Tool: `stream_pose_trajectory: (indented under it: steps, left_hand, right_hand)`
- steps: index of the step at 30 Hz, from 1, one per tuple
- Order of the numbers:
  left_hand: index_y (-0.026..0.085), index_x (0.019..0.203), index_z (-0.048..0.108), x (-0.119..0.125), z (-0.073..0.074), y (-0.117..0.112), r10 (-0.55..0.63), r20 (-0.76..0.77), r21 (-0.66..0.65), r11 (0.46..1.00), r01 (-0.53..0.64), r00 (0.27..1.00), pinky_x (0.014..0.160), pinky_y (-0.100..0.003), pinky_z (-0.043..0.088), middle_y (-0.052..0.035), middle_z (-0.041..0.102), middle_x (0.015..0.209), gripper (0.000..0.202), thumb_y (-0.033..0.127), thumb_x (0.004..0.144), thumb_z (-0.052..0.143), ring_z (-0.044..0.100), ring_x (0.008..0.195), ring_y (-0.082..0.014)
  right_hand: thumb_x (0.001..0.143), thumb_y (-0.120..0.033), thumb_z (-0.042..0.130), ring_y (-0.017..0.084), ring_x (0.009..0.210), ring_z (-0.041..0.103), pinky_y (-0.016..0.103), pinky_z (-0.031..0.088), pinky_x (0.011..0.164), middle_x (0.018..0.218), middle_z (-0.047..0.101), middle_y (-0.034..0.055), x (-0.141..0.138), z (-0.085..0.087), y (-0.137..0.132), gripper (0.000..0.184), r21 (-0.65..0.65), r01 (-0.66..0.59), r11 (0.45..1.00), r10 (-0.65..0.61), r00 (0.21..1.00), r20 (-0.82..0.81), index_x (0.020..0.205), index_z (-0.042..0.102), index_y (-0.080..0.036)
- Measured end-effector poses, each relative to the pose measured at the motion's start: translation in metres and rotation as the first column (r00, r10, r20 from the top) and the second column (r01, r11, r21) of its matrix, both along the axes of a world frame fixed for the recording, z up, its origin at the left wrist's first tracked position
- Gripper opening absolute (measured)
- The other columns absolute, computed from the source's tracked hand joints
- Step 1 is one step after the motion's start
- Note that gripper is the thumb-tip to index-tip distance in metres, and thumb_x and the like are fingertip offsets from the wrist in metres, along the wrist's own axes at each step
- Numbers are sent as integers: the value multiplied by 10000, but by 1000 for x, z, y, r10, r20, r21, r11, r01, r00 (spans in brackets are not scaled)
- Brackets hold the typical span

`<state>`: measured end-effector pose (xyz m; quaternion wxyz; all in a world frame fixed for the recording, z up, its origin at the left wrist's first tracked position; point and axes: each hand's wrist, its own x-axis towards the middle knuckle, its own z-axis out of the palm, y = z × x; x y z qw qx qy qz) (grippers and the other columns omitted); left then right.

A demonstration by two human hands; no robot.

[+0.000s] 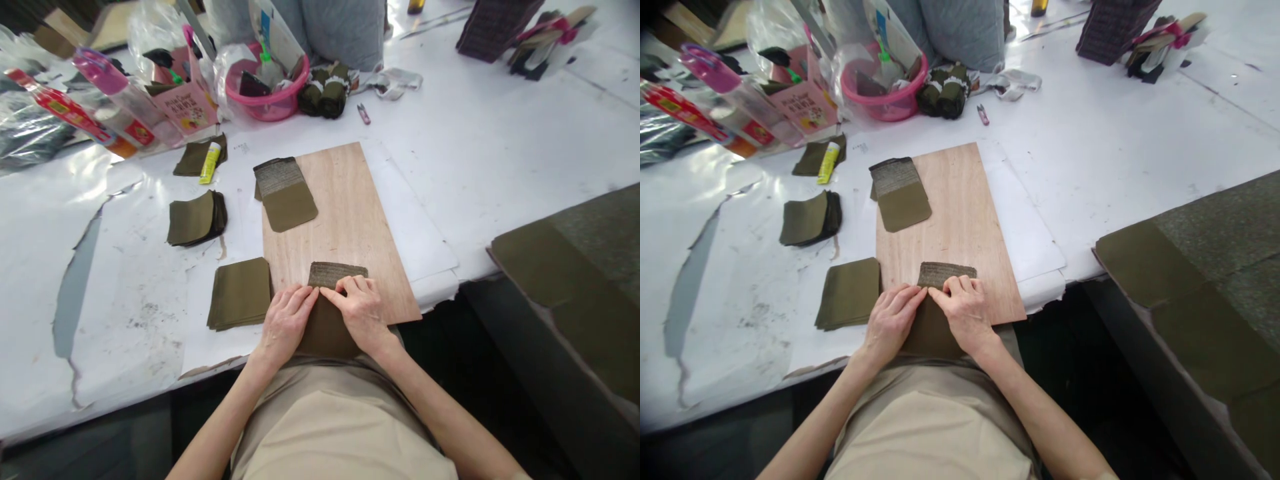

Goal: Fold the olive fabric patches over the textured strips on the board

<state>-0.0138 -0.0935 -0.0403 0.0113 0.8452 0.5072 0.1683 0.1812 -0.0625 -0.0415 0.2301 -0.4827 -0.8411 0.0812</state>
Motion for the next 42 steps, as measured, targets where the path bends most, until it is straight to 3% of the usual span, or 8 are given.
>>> stream_pose_trajectory:
  steps: [8,16,25,35,42]
  left_hand:
    - [198,1293,561,-1,1,0,19,-30,-19,1000,-19,999,958,-411,445,-101,637,1184,369,155,929,515,550,1137,-267]
    - [197,1298,562,2,5,0,10,-93,-7,1000,-10,996,930,-404,450,-110,630,1168,380,152,923,520,548,1115,-265]
    - [131,1319,519,4,8,3,-66,-171,-30,998,62,983,1016,-400,416,-118,608,1219,381,146,940,479,509,1185,-245]
    - [218,1392,460,5,14,6,-70,-211,-126,991,44,975,1010,-422,418,-101,584,1180,471,143,928,492,497,1170,-247]
    - [128,1351,484,9,19,11,-156,-219,-121,984,132,963,1005,-408,415,-123,580,1210,414,148,939,461,502,1156,-248]
  right_hand:
    - [913,-259,612,151,850,500,316,312,781,834,641,0,11,7,5,122,-17,19,1000,-21,996,-86,943,726,-293]
    - [911,-203,603,153,844,484,314,316,773,849,621,-1,18,3,6,173,-23,-17,1000,16,999,-41,1008,712,-296]
    - [912,-215,600,161,874,485,313,330,770,857,606,6,23,6,7,179,-39,-81,996,80,996,-29,1046,698,-280]
    - [932,-220,569,167,888,489,303,374,780,859,602,22,39,10,11,189,-65,-164,984,163,987,-14,1069,693,-255]
    - [941,-229,549,177,905,490,307,388,784,880,608,36,43,10,12,207,-52,-184,982,185,983,12,1093,689,-243]
